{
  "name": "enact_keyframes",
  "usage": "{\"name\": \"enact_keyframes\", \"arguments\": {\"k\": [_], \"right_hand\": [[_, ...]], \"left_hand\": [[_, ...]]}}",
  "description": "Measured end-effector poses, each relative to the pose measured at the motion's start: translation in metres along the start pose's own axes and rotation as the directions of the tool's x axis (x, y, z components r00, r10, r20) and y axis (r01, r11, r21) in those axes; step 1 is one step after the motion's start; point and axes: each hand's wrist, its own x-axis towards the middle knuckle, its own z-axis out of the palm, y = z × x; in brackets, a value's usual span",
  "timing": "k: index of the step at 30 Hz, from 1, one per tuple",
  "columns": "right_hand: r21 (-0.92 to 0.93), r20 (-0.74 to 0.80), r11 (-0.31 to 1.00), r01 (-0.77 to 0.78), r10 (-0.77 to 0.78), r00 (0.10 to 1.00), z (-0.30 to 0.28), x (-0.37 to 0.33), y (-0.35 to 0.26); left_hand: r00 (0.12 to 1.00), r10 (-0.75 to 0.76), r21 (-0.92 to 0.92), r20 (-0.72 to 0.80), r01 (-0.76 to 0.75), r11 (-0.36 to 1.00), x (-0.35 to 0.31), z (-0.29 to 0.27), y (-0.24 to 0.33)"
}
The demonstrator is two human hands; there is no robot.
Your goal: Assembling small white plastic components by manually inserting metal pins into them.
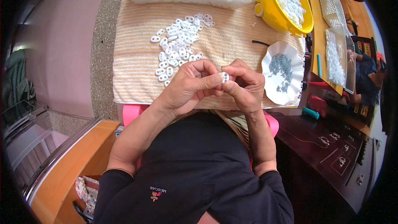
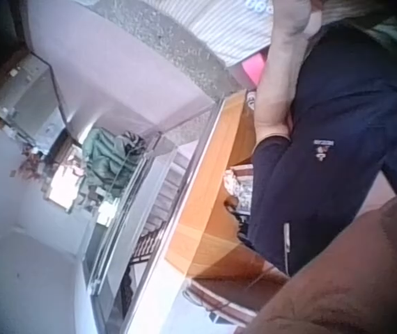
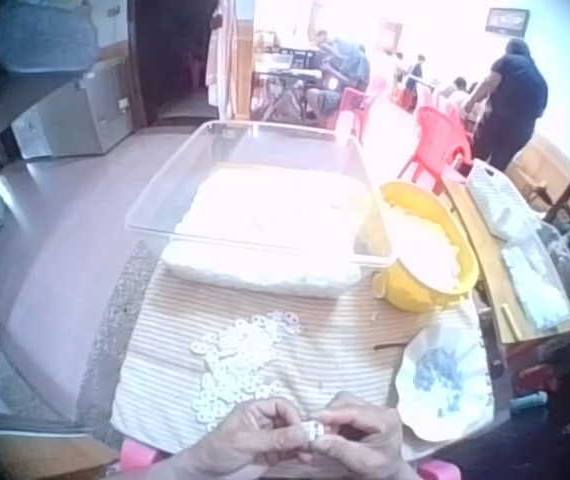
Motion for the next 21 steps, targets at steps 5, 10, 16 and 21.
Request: {"name": "enact_keyframes", "arguments": {"k": [5,10,16,21], "right_hand": [[-0.058,0.025,0.997,0.048,-0.046,0.999,0.001,0.000,-0.003],[-0.076,0.058,0.997,-0.011,0.016,0.998,-0.004,0.001,-0.005],[0.120,0.076,0.981,-0.154,0.145,0.986,-0.001,0.004,-0.012],[0.046,0.109,0.994,-0.103,0.098,0.989,-0.012,0.005,-0.015]], "left_hand": [[1.000,0.009,0.005,0.011,-0.009,1.000,0.000,0.001,-0.003],[1.000,0.010,-0.002,0.014,-0.010,1.000,0.003,0.000,-0.004],[1.000,0.003,0.044,0.006,-0.003,0.999,0.005,-0.004,-0.002],[1.000,0.004,0.080,-0.023,-0.002,0.997,0.004,-0.001,-0.002]]}}
